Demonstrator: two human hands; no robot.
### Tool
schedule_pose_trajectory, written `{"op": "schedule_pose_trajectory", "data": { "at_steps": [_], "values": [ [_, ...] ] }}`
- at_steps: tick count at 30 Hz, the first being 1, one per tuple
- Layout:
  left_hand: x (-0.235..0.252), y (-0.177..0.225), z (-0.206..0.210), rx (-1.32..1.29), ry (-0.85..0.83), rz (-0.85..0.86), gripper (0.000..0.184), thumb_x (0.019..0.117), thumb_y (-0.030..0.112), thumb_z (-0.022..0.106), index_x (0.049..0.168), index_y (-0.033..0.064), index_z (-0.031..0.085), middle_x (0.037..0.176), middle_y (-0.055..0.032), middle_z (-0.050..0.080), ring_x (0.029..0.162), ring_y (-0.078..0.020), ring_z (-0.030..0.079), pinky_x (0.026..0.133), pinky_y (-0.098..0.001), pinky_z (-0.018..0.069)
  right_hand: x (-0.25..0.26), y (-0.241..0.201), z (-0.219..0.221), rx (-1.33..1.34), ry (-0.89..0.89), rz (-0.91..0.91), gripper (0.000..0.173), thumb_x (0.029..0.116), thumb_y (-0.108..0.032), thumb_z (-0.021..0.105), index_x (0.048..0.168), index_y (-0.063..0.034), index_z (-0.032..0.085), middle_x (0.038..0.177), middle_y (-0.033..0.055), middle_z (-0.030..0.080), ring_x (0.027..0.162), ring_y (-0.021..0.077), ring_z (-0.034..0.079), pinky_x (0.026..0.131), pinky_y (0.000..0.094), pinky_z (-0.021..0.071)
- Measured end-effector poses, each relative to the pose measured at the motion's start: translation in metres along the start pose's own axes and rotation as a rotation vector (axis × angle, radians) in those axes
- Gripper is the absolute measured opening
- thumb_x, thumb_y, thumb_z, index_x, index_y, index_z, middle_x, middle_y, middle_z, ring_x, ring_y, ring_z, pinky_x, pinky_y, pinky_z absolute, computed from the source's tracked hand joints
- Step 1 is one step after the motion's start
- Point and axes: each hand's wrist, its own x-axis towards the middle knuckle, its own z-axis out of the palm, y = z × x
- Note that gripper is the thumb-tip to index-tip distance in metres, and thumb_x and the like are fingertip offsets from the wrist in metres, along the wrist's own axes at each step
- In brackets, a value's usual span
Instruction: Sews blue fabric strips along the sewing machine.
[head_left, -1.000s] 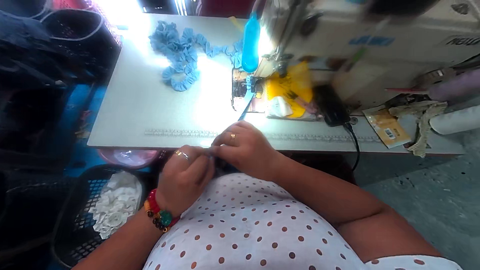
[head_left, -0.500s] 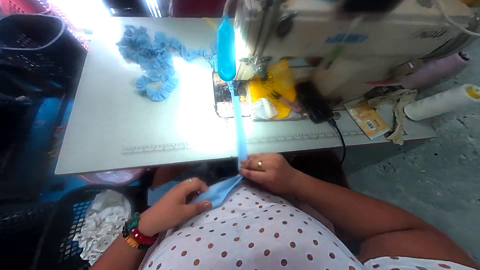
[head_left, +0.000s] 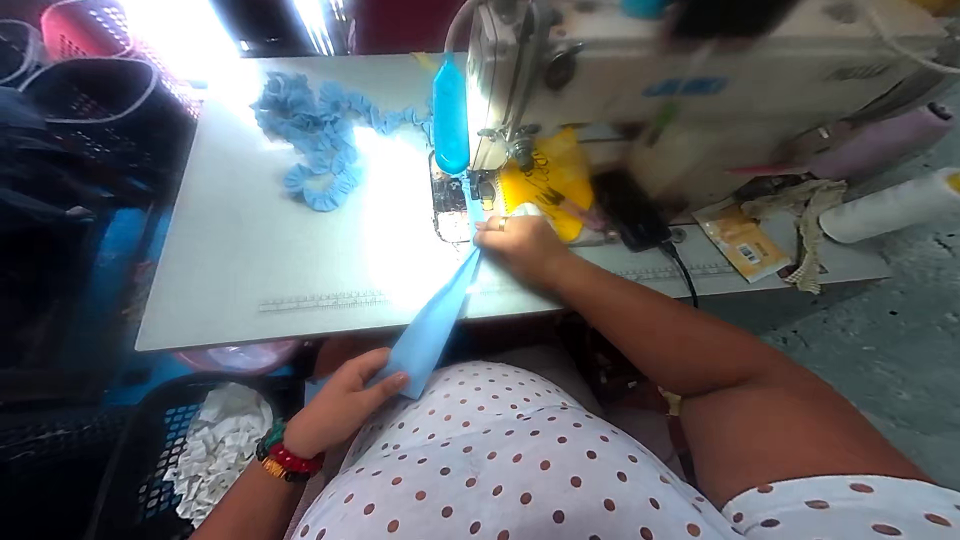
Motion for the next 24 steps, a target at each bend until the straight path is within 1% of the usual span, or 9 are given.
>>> {"op": "schedule_pose_trajectory", "data": {
  "at_steps": [2, 4, 6, 9, 10, 12, 14, 16, 24],
  "values": [
    [-0.005, -0.004, -0.004, -0.032, 0.045, 0.050, 0.023, 0.1012, 0.026, 0.061, 0.115, 0.0100, 0.070, 0.111, 0.0059, 0.069, 0.104, -0.0027, 0.065, 0.094, -0.0244, 0.0549, 0.007, 0.004, 0.000, -0.005, -0.055, 0.121, 0.024, 0.0984, -0.005, 0.055, 0.107, -0.0077, 0.077, 0.113, 0.0165, 0.075, 0.102, 0.0329, 0.074, 0.082, 0.0512, 0.0596],
    [-0.013, 0.002, -0.007, -0.067, 0.147, 0.069, 0.021, 0.1032, 0.030, 0.058, 0.114, 0.0152, 0.069, 0.105, 0.0098, 0.072, 0.098, -0.0013, 0.067, 0.089, -0.0238, 0.0568, 0.015, 0.002, 0.001, -0.037, -0.072, 0.187, 0.023, 0.0989, -0.005, 0.056, 0.108, -0.0068, 0.077, 0.112, 0.0173, 0.074, 0.100, 0.0344, 0.073, 0.081, 0.0529, 0.0583],
    [-0.022, 0.013, -0.008, -0.047, 0.277, 0.073, 0.024, 0.1030, 0.026, 0.058, 0.123, 0.0131, 0.059, 0.104, 0.0056, 0.072, 0.092, -0.0046, 0.070, 0.083, -0.0255, 0.0598, 0.020, -0.004, 0.002, -0.068, -0.076, 0.212, 0.023, 0.0987, -0.004, 0.056, 0.110, -0.0058, 0.076, 0.115, 0.0175, 0.074, 0.111, 0.0349, 0.071, 0.093, 0.0521, 0.0569],
    [-0.041, 0.028, -0.008, 0.394, 0.448, 0.049, 0.081, 0.0884, 0.054, 0.072, 0.152, 0.0166, 0.038, 0.117, -0.0025, 0.069, 0.095, -0.0085, 0.070, 0.080, -0.0294, 0.0609, 0.021, -0.017, 0.004, -0.027, -0.031, 0.200, 0.028, 0.1015, -0.007, 0.054, 0.123, -0.0054, 0.072, 0.131, 0.0180, 0.068, 0.134, 0.0361, 0.058, 0.117, 0.0503, 0.0418],
    [-0.047, 0.032, -0.005, 0.640, 0.486, 0.052, 0.087, 0.0843, 0.061, 0.072, 0.149, 0.0128, 0.041, 0.114, -0.0065, 0.070, 0.092, -0.0144, 0.070, 0.077, -0.0360, 0.0598, 0.020, -0.026, 0.005, 0.002, 0.001, 0.175, 0.028, 0.1012, -0.009, 0.055, 0.124, -0.0053, 0.071, 0.132, 0.0181, 0.068, 0.134, 0.0365, 0.057, 0.117, 0.0509, 0.0411],
    [-0.053, 0.036, -0.001, 1.013, 0.520, 0.118, 0.059, 0.0854, 0.048, 0.072, 0.125, 0.0056, 0.063, 0.101, -0.0168, 0.072, 0.077, -0.0341, 0.072, 0.060, -0.0526, 0.0574, 0.019, -0.050, 0.007, 0.082, 0.064, 0.118, 0.024, 0.0976, -0.010, 0.062, 0.118, -0.0049, 0.074, 0.128, 0.0179, 0.069, 0.129, 0.0366, 0.061, 0.112, 0.0525, 0.0450],
    [-0.056, 0.034, -0.001, 1.192, 0.530, 0.167, 0.031, 0.0836, 0.028, 0.068, 0.106, 0.0066, 0.070, 0.094, -0.0184, 0.069, 0.068, -0.0378, 0.069, 0.050, -0.0530, 0.0530, 0.018, -0.079, 0.006, 0.196, 0.040, 0.050, 0.022, 0.0929, -0.010, 0.067, 0.112, -0.0043, 0.075, 0.126, 0.0182, 0.068, 0.126, 0.0375, 0.061, 0.109, 0.0540, 0.0465],
    [-0.058, 0.032, -0.003, 1.242, 0.573, 0.233, 0.023, 0.0853, 0.024, 0.060, 0.096, 0.0067, 0.071, 0.093, -0.0173, 0.068, 0.064, -0.0337, 0.067, 0.046, -0.0479, 0.0500, 0.020, -0.104, 0.008, 0.277, -0.002, -0.051, 0.020, 0.0922, -0.015, 0.069, 0.110, -0.0069, 0.075, 0.128, 0.0163, 0.068, 0.132, 0.0374, 0.058, 0.113, 0.0560, 0.0436],
    [-0.071, 0.041, -0.001, 1.128, 0.633, 0.458, 0.019, 0.0968, 0.020, 0.060, 0.090, 0.0043, 0.069, 0.104, -0.0176, 0.071, 0.082, -0.0236, 0.068, 0.068, -0.0328, 0.0552, 0.047, -0.153, 0.008, 0.417, 0.053, -0.235, 0.012, 0.0953, -0.014, 0.067, 0.097, -0.0080, 0.078, 0.125, 0.0148, 0.071, 0.131, 0.0343, 0.060, 0.115, 0.0537, 0.0439]
  ]
}}
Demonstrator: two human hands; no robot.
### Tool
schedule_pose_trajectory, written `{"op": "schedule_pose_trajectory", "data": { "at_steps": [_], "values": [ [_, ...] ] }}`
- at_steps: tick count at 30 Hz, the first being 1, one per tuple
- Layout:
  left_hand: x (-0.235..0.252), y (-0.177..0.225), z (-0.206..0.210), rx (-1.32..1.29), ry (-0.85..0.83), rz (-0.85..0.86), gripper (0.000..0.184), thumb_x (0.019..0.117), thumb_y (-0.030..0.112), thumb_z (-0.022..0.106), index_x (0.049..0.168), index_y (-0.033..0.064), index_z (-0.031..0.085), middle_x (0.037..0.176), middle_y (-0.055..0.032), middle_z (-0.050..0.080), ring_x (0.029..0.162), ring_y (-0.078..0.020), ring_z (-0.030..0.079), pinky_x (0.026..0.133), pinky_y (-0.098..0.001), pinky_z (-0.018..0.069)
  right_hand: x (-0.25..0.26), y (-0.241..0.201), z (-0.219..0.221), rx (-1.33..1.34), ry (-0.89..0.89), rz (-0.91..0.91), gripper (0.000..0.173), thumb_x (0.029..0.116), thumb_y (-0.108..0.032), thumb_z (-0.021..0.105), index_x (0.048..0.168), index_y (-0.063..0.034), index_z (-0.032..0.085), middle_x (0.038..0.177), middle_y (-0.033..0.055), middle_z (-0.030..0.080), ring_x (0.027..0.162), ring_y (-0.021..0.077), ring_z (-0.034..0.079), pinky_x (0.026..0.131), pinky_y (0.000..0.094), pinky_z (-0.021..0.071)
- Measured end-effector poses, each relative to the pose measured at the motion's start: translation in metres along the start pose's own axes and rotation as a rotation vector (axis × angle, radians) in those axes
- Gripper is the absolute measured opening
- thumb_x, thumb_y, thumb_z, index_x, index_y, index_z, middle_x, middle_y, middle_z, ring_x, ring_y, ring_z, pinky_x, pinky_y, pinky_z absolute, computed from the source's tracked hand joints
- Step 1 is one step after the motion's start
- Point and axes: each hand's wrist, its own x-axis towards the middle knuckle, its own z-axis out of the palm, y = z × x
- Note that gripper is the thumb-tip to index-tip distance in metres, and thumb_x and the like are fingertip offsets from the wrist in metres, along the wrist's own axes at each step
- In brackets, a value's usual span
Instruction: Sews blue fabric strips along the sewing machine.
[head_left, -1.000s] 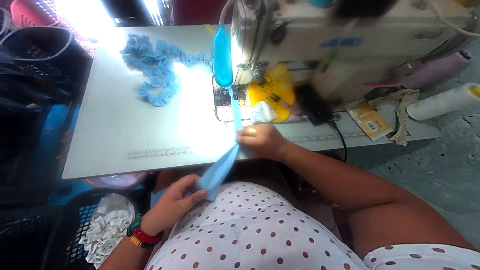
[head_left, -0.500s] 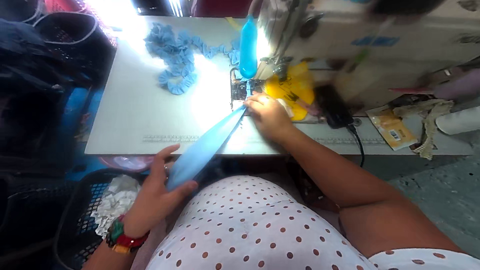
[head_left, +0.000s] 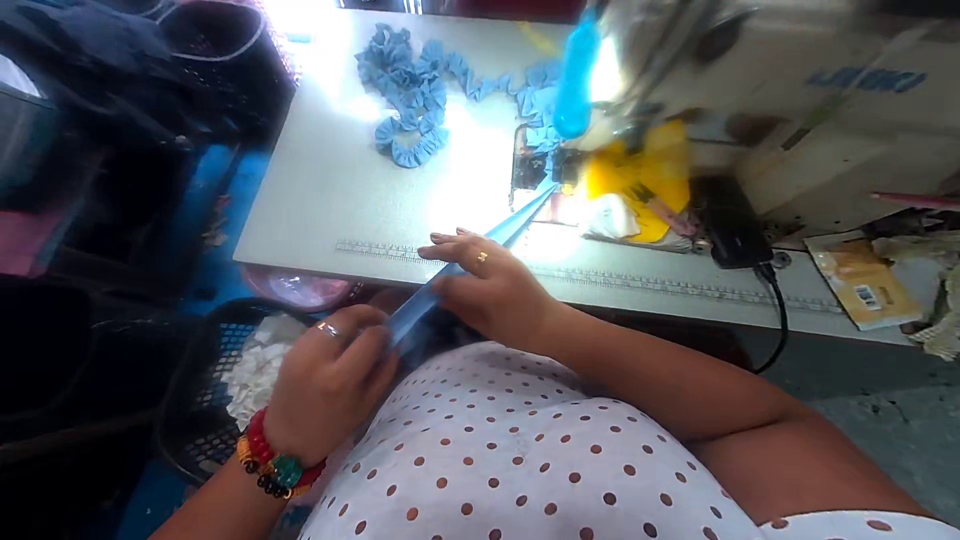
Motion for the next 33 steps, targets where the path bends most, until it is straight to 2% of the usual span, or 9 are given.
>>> {"op": "schedule_pose_trajectory", "data": {
  "at_steps": [4, 8, 16, 18, 21, 22, 27, 29, 33],
  "values": [
    [0.005, 0.006, -0.008, -0.059, 0.070, -0.018, 0.021, 0.0970, 0.017, 0.059, 0.083, 0.0038, 0.067, 0.103, -0.0158, 0.068, 0.087, -0.0164, 0.064, 0.074, -0.0234, 0.0511, 0.007, -0.003, -0.006, -0.004, 0.009, -0.057, 0.016, 0.0970, -0.012, 0.065, 0.091, -0.0071, 0.078, 0.104, 0.0090, 0.077, 0.109, 0.0244, 0.072, 0.103, 0.0419, 0.0540],
    [0.007, 0.011, -0.009, -0.119, 0.113, 0.017, 0.019, 0.0978, 0.016, 0.060, 0.084, 0.0045, 0.065, 0.102, -0.0140, 0.066, 0.089, -0.0140, 0.061, 0.074, -0.0201, 0.0486, 0.005, -0.010, -0.017, -0.038, 0.106, -0.058, 0.017, 0.0968, -0.010, 0.063, 0.089, -0.0062, 0.077, 0.099, 0.0086, 0.077, 0.097, 0.0210, 0.073, 0.086, 0.0353, 0.0581],
    [0.023, 0.037, -0.009, -0.468, -0.022, 0.218, 0.021, 0.1017, 0.021, 0.059, 0.085, 0.0086, 0.059, 0.098, -0.0081, 0.066, 0.092, -0.0111, 0.062, 0.080, -0.0187, 0.0495, -0.047, -0.041, -0.051, -0.304, 0.125, -0.067, 0.018, 0.1004, -0.004, 0.059, 0.103, -0.0040, 0.077, 0.096, 0.0113, 0.079, 0.100, 0.0232, 0.076, 0.095, 0.0397, 0.0602],
    [0.027, 0.038, -0.006, -0.619, -0.195, 0.211, 0.022, 0.1025, 0.030, 0.059, 0.097, 0.0085, 0.061, 0.099, -0.0062, 0.065, 0.093, -0.0072, 0.062, 0.080, -0.0156, 0.0505, -0.068, -0.048, -0.059, -0.287, 0.059, 0.007, 0.018, 0.1025, -0.005, 0.057, 0.105, -0.0051, 0.075, 0.101, 0.0116, 0.079, 0.103, 0.0240, 0.076, 0.095, 0.0409, 0.0603],
    [0.029, 0.027, -0.001, -0.738, -0.508, 0.043, 0.057, 0.0970, 0.054, 0.062, 0.132, 0.0104, 0.053, 0.096, 0.0002, 0.064, 0.083, 0.0013, 0.060, 0.072, -0.0132, 0.0521, -0.097, -0.047, -0.068, -0.192, -0.059, 0.063, 0.019, 0.1044, -0.006, 0.054, 0.107, -0.0060, 0.072, 0.103, 0.0117, 0.078, 0.107, 0.0245, 0.074, 0.099, 0.0410, 0.0587],
    [0.027, 0.020, 0.002, -0.788, -0.589, -0.016, 0.062, 0.0951, 0.059, 0.062, 0.135, 0.0128, 0.053, 0.093, 0.0030, 0.064, 0.079, 0.0031, 0.059, 0.068, -0.0127, 0.0512, -0.107, -0.041, -0.069, -0.147, -0.095, 0.063, 0.020, 0.1042, -0.005, 0.053, 0.106, -0.0061, 0.073, 0.103, 0.0114, 0.078, 0.106, 0.0237, 0.075, 0.099, 0.0394, 0.0587],
    [0.018, -0.007, 0.024, -0.857, -0.826, -0.341, 0.044, 0.0941, 0.055, 0.064, 0.116, 0.0169, 0.066, 0.081, 0.0118, 0.063, 0.070, 0.0051, 0.058, 0.064, -0.0148, 0.0498, -0.134, 0.002, -0.056, -0.132, -0.148, 0.062, 0.022, 0.1030, -0.003, 0.053, 0.103, -0.0047, 0.074, 0.101, 0.0128, 0.078, 0.102, 0.0243, 0.076, 0.094, 0.0389, 0.0604],
    [0.014, -0.011, 0.031, -0.828, -0.898, -0.460, 0.038, 0.0929, 0.048, 0.067, 0.113, 0.0159, 0.066, 0.086, 0.0096, 0.065, 0.074, 0.0020, 0.062, 0.068, -0.0192, 0.0527, -0.131, 0.019, -0.054, -0.172, -0.115, 0.060, 0.021, 0.1029, -0.004, 0.054, 0.103, -0.0043, 0.075, 0.101, 0.0131, 0.078, 0.101, 0.0238, 0.076, 0.094, 0.0385, 0.0605],
    [0.003, -0.016, 0.035, -0.863, -0.765, -0.429, 0.031, 0.0932, 0.045, 0.068, 0.102, 0.0153, 0.072, 0.104, 0.0075, 0.065, 0.095, 0.0035, 0.060, 0.083, -0.0171, 0.0511, -0.115, 0.049, -0.057, -0.248, -0.070, 0.033, 0.019, 0.0994, -0.004, 0.058, 0.097, -0.0047, 0.077, 0.101, 0.0114, 0.079, 0.102, 0.0227, 0.076, 0.095, 0.0380, 0.0603]
  ]
}}
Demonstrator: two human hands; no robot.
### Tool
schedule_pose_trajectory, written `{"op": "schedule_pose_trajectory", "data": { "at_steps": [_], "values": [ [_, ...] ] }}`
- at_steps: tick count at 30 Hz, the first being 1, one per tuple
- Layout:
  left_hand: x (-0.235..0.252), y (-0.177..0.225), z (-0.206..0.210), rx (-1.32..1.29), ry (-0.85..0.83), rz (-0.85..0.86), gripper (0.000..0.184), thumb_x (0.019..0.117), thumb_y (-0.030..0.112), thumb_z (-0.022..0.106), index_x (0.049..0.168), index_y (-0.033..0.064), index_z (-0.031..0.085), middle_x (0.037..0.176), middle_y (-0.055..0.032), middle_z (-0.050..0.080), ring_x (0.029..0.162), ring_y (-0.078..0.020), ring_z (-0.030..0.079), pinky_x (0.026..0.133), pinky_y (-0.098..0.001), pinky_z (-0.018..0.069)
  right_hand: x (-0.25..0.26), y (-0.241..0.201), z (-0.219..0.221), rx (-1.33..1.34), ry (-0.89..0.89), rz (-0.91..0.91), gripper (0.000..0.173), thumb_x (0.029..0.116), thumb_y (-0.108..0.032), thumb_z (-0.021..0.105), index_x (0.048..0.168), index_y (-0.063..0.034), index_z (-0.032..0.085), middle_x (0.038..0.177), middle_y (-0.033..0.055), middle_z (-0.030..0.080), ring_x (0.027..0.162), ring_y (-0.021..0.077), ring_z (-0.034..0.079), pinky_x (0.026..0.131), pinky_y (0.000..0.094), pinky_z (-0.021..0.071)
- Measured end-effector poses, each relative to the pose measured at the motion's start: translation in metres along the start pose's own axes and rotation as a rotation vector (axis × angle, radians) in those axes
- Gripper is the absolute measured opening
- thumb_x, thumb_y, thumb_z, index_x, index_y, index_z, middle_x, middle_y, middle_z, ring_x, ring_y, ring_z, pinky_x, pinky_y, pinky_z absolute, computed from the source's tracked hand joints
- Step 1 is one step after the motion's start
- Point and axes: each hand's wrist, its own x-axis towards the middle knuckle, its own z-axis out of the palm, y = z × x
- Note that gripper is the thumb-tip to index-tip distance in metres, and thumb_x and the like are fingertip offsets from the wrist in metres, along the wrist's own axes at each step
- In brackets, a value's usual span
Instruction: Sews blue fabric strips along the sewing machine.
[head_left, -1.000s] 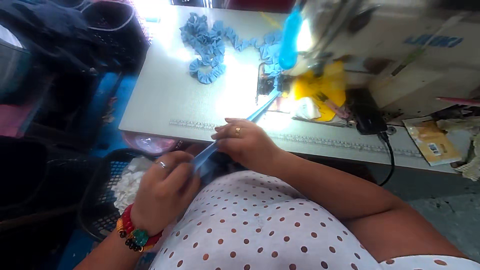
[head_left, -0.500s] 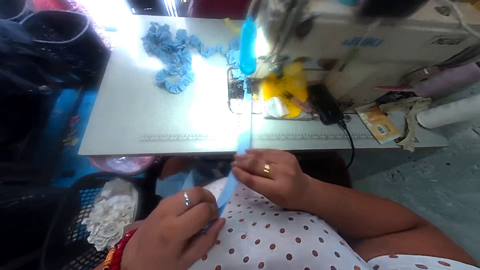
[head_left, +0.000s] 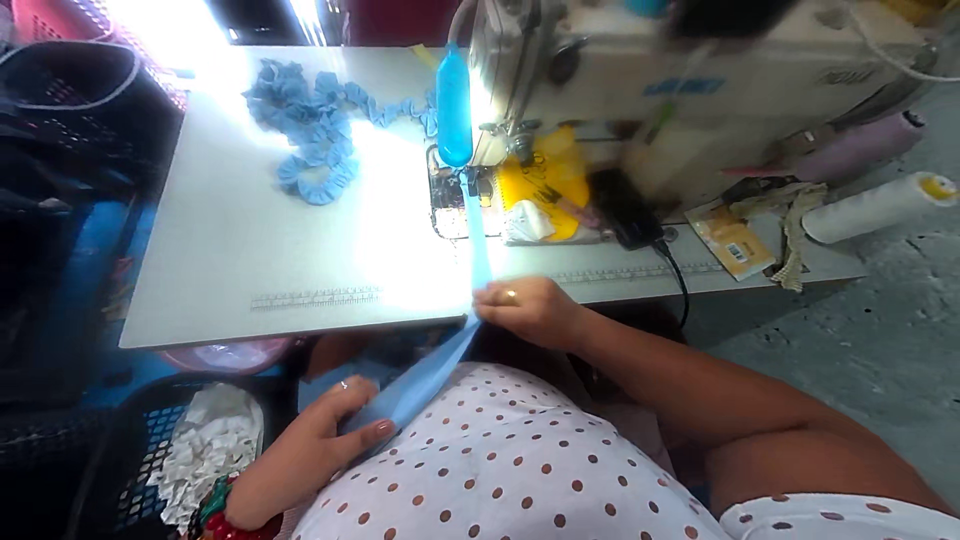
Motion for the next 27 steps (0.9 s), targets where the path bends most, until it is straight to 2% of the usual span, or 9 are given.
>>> {"op": "schedule_pose_trajectory", "data": {
  "at_steps": [4, 9, 11, 14, 16, 18, 21, 23, 27],
  "values": [
    [-0.006, 0.002, -0.001, -0.046, 0.063, 0.026, 0.035, 0.0944, 0.042, 0.067, 0.112, 0.0124, 0.072, 0.109, 0.0073, 0.070, 0.102, 0.0024, 0.065, 0.091, -0.0198, 0.0549, 0.015, 0.029, 0.004, -0.049, 0.031, 0.029, 0.019, 0.0956, 0.000, 0.058, 0.097, -0.0041, 0.077, 0.101, 0.0124, 0.078, 0.103, 0.0256, 0.076, 0.094, 0.0413, 0.0606],
    [-0.008, 0.006, -0.003, -0.148, 0.191, 0.110, 0.022, 0.0965, 0.037, 0.067, 0.107, 0.0182, 0.070, 0.098, 0.0106, 0.071, 0.088, 0.0009, 0.067, 0.079, -0.0190, 0.0577, 0.033, 0.061, 0.008, -0.074, 0.056, 0.129, 0.023, 0.0985, -0.001, 0.055, 0.102, -0.0018, 0.078, 0.107, 0.0161, 0.078, 0.106, 0.0312, 0.075, 0.095, 0.0472, 0.0597],
    [-0.009, 0.015, -0.007, -0.222, 0.247, 0.156, 0.025, 0.0984, 0.032, 0.066, 0.119, 0.0183, 0.065, 0.100, 0.0085, 0.073, 0.086, -0.0022, 0.070, 0.075, -0.0204, 0.0595, 0.039, 0.072, 0.008, -0.083, 0.054, 0.208, 0.023, 0.0991, -0.004, 0.055, 0.105, -0.0035, 0.078, 0.107, 0.0160, 0.077, 0.106, 0.0312, 0.075, 0.092, 0.0472, 0.0597],
    [-0.013, 0.031, -0.011, -0.203, 0.336, 0.230, 0.043, 0.1039, 0.035, 0.057, 0.142, 0.0178, 0.046, 0.117, 0.0040, 0.070, 0.095, -0.0056, 0.071, 0.079, -0.0220, 0.0609, 0.045, 0.079, 0.007, -0.084, 0.046, 0.347, 0.025, 0.1002, -0.008, 0.055, 0.109, -0.0059, 0.078, 0.115, 0.0143, 0.076, 0.114, 0.0292, 0.072, 0.100, 0.0470, 0.0559],
    [-0.023, 0.037, -0.010, 0.119, 0.444, 0.223, 0.053, 0.0977, 0.050, 0.062, 0.137, 0.0164, 0.051, 0.113, 0.0044, 0.069, 0.095, -0.0034, 0.068, 0.079, -0.0213, 0.0583, 0.049, 0.079, 0.009, -0.081, 0.059, 0.363, 0.023, 0.0998, -0.007, 0.057, 0.107, -0.0044, 0.078, 0.114, 0.0149, 0.076, 0.115, 0.0294, 0.072, 0.103, 0.0466, 0.0541],
    [-0.030, 0.042, -0.006, 0.679, 0.548, 0.195, 0.062, 0.0847, 0.064, 0.064, 0.120, 0.0133, 0.065, 0.100, -0.0073, 0.069, 0.076, -0.0194, 0.067, 0.059, -0.0364, 0.0541, 0.051, 0.079, 0.009, -0.067, 0.052, 0.355, 0.022, 0.0993, -0.005, 0.057, 0.106, -0.0024, 0.078, 0.113, 0.0161, 0.076, 0.116, 0.0302, 0.071, 0.110, 0.0471, 0.0495],
    [-0.033, 0.037, -0.005, 1.061, 0.582, 0.207, 0.031, 0.0862, 0.035, 0.064, 0.103, 0.0094, 0.069, 0.093, -0.0204, 0.065, 0.059, -0.0368, 0.064, 0.041, -0.0481, 0.0463, 0.053, 0.080, 0.010, -0.063, 0.033, 0.337, 0.022, 0.1001, -0.006, 0.057, 0.107, -0.0018, 0.077, 0.114, 0.0166, 0.076, 0.118, 0.0315, 0.070, 0.117, 0.0506, 0.0424],
    [-0.036, 0.035, -0.009, 1.104, 0.624, 0.235, 0.020, 0.0840, 0.022, 0.061, 0.097, 0.0079, 0.068, 0.095, -0.0219, 0.067, 0.060, -0.0382, 0.065, 0.041, -0.0483, 0.0459, 0.058, 0.073, 0.012, -0.095, 0.026, 0.328, 0.023, 0.1009, -0.008, 0.057, 0.114, -0.0028, 0.075, 0.122, 0.0167, 0.073, 0.124, 0.0327, 0.066, 0.118, 0.0544, 0.0393],
    [-0.049, 0.036, -0.014, 0.986, 0.700, 0.359, 0.024, 0.0988, 0.028, 0.055, 0.100, 0.0096, 0.069, 0.100, -0.0166, 0.071, 0.079, -0.0291, 0.069, 0.059, -0.0387, 0.0528, 0.078, 0.019, 0.020, 0.020, 0.135, 0.222, 0.028, 0.0947, -0.013, 0.067, 0.121, -0.0059, 0.073, 0.135, 0.0187, 0.065, 0.132, 0.0375, 0.058, 0.115, 0.0580, 0.0404]
  ]
}}
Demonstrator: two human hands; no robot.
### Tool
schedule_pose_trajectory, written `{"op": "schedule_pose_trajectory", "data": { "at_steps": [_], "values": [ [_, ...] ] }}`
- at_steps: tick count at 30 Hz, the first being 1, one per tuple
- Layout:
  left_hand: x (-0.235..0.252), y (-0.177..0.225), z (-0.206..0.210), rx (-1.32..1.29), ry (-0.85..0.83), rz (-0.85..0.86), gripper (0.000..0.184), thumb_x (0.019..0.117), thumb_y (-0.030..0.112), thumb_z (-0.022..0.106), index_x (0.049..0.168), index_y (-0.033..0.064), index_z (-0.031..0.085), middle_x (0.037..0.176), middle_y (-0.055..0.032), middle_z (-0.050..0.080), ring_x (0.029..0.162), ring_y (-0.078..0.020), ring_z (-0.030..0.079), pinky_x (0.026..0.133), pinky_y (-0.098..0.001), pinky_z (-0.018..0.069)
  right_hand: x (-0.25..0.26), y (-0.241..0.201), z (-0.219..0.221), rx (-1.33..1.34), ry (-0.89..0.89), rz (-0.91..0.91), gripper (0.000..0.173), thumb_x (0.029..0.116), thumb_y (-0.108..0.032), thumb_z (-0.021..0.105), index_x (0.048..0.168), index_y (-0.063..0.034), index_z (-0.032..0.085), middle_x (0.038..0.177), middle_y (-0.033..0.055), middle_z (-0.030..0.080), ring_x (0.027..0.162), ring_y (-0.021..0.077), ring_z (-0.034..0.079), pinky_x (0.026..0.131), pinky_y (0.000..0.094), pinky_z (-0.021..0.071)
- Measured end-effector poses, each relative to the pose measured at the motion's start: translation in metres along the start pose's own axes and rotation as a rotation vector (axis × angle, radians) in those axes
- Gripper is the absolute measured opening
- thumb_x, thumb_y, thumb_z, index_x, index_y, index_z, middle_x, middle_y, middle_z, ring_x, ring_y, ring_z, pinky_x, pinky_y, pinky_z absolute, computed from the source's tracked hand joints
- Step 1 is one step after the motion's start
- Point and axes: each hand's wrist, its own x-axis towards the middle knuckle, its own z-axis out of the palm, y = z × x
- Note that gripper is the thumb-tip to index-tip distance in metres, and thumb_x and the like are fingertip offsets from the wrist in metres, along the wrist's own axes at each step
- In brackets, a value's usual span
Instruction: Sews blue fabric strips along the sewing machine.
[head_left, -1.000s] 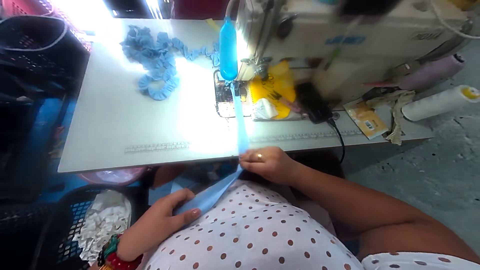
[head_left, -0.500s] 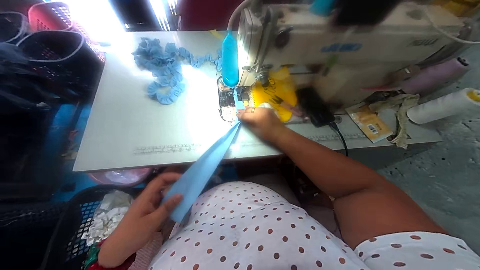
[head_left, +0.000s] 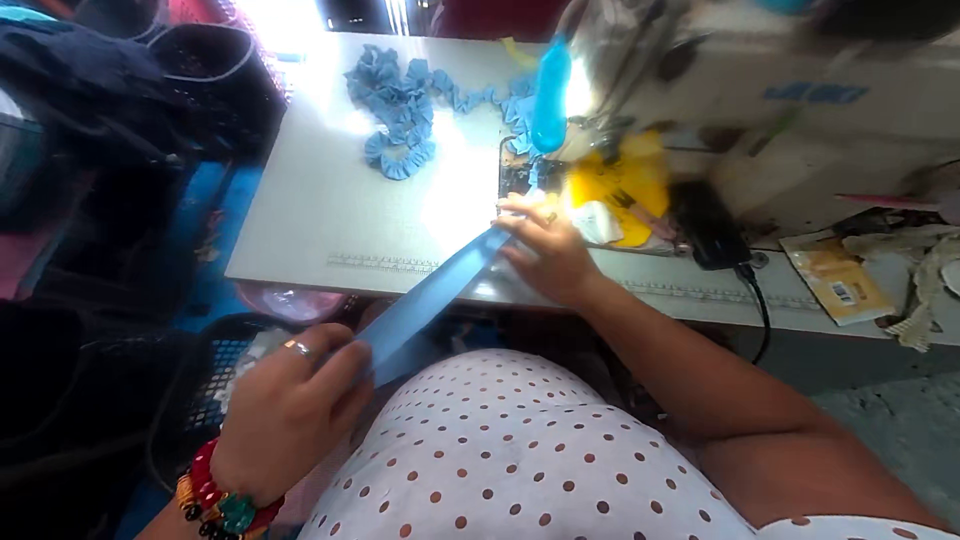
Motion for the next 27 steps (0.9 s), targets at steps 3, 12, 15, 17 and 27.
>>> {"op": "schedule_pose_trajectory", "data": {
  "at_steps": [3, 12, 15, 17, 27],
  "values": [
    [-0.003, 0.006, -0.003, -0.189, 0.084, -0.002, 0.023, 0.1043, 0.027, 0.057, 0.097, 0.0069, 0.067, 0.099, -0.0138, 0.070, 0.091, -0.0191, 0.066, 0.076, -0.0262, 0.0520, 0.008, -0.058, -0.001, 0.193, -0.048, -0.129, 0.031, 0.0942, -0.024, 0.070, 0.120, -0.0077, 0.073, 0.132, 0.0144, 0.068, 0.134, 0.0332, 0.057, 0.117, 0.0554, 0.0394],
    [0.005, 0.019, -0.005, -0.296, 0.269, 0.005, 0.022, 0.0991, 0.015, 0.062, 0.081, 0.0035, 0.061, 0.089, -0.0109, 0.065, 0.085, -0.0110, 0.060, 0.073, -0.0174, 0.0465, 0.028, -0.114, -0.004, 0.177, 0.011, -0.331, 0.016, 0.0968, -0.016, 0.066, 0.102, -0.0143, 0.082, 0.093, 0.0026, 0.075, 0.094, 0.0195, 0.068, 0.094, 0.0428, 0.0493],
    [0.007, 0.022, -0.006, -0.369, 0.260, 0.007, 0.022, 0.0999, 0.017, 0.061, 0.082, 0.0041, 0.061, 0.090, -0.0098, 0.066, 0.086, -0.0095, 0.061, 0.074, -0.0171, 0.0472, 0.022, -0.119, -0.013, 0.077, 0.019, -0.375, 0.016, 0.0968, -0.011, 0.065, 0.101, -0.0133, 0.080, 0.091, 0.0040, 0.074, 0.090, 0.0202, 0.067, 0.089, 0.0423, 0.0488],
    [0.007, 0.026, -0.009, -0.496, 0.169, -0.014, 0.023, 0.1009, 0.025, 0.062, 0.087, 0.0065, 0.062, 0.094, -0.0064, 0.068, 0.091, -0.0060, 0.063, 0.078, -0.0164, 0.0493, 0.010, -0.122, -0.026, -0.009, 0.012, -0.432, 0.016, 0.0985, -0.008, 0.061, 0.099, -0.0095, 0.077, 0.088, 0.0062, 0.074, 0.085, 0.0213, 0.068, 0.082, 0.0406, 0.0519],
    [0.010, 0.005, 0.028, -0.960, -0.522, -0.137, 0.052, 0.0944, 0.053, 0.065, 0.135, 0.0218, 0.056, 0.084, 0.0105, 0.063, 0.071, 0.0051, 0.059, 0.065, -0.0128, 0.0514, -0.090, -0.074, -0.057, 0.055, -0.229, -0.264, 0.023, 0.1030, -0.006, 0.052, 0.104, -0.0103, 0.074, 0.094, 0.0079, 0.077, 0.087, 0.0211, 0.074, 0.077, 0.0350, 0.0598]
  ]
}}
